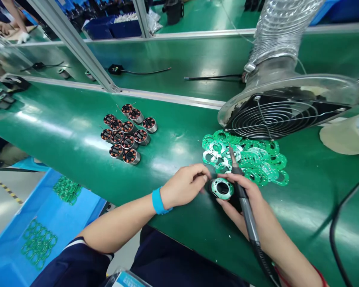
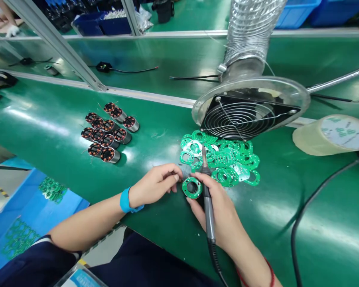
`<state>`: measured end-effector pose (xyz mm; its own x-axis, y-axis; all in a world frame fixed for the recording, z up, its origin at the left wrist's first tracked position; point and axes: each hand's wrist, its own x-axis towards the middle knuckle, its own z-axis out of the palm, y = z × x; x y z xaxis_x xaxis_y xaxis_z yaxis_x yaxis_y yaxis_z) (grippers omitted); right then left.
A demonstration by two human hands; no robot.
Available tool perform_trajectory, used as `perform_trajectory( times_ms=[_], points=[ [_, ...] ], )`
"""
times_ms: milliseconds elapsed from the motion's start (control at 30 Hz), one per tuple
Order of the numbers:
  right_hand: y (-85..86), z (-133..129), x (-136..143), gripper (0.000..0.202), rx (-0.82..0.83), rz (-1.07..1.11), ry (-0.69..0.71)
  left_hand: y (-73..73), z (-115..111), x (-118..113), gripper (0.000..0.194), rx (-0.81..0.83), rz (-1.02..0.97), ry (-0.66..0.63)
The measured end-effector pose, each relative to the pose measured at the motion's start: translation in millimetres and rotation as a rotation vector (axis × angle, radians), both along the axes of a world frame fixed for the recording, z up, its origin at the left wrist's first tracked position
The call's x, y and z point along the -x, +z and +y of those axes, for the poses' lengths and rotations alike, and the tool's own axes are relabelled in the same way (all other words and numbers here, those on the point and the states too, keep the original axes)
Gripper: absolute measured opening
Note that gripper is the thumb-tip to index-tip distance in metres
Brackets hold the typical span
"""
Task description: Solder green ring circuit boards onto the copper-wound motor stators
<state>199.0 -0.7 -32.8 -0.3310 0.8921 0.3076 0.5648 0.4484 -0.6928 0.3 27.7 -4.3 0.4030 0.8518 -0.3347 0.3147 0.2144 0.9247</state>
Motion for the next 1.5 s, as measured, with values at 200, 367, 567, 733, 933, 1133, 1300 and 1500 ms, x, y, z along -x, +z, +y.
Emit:
perform_trajectory(
  times_ms=[200,367,567,733,933,1133,1300,1500],
  points=[
    [8.9,-6,9,0.045,-0.174,0.014,-0.082,4.1,-7,-5,0.043,0.353,-0.330,-0.042],
    [27.3,-10,5,0.044,-0.166,0.098,-0.066,4.2,-7,-2,0.046,0.553,-0.604,0.038],
    [38.4,-9,-3,0.027,-0.284,-0.053,-0.092,2.5,-10,-3,0.044,0.370,-0.459,0.003],
    [36.9,-13,8,0.021,0.055,0.237,-0.224,0.8,-20,-2,0.044,-0.586,0.036,-0.051],
    [28.2,-21,22,0.022,0.422,0.776,-0.267,4.8,-26,-5,0.045,-0.612,0.000,0.056],
    [31.4,-14,4,0.030,0.137,0.360,-0.221,5.0,-17,-9,0.047,0.187,-0.370,0.102],
    [37.2,-13,-2,0.036,0.019,0.288,-0.088,5.4,-10,-5,0.038,0.482,-0.433,-0.060],
    [42.7,-9,-3,0.032,-0.125,0.085,0.012,11.8,-11,-4,0.035,0.300,-0.205,-0.136]
  ],
)
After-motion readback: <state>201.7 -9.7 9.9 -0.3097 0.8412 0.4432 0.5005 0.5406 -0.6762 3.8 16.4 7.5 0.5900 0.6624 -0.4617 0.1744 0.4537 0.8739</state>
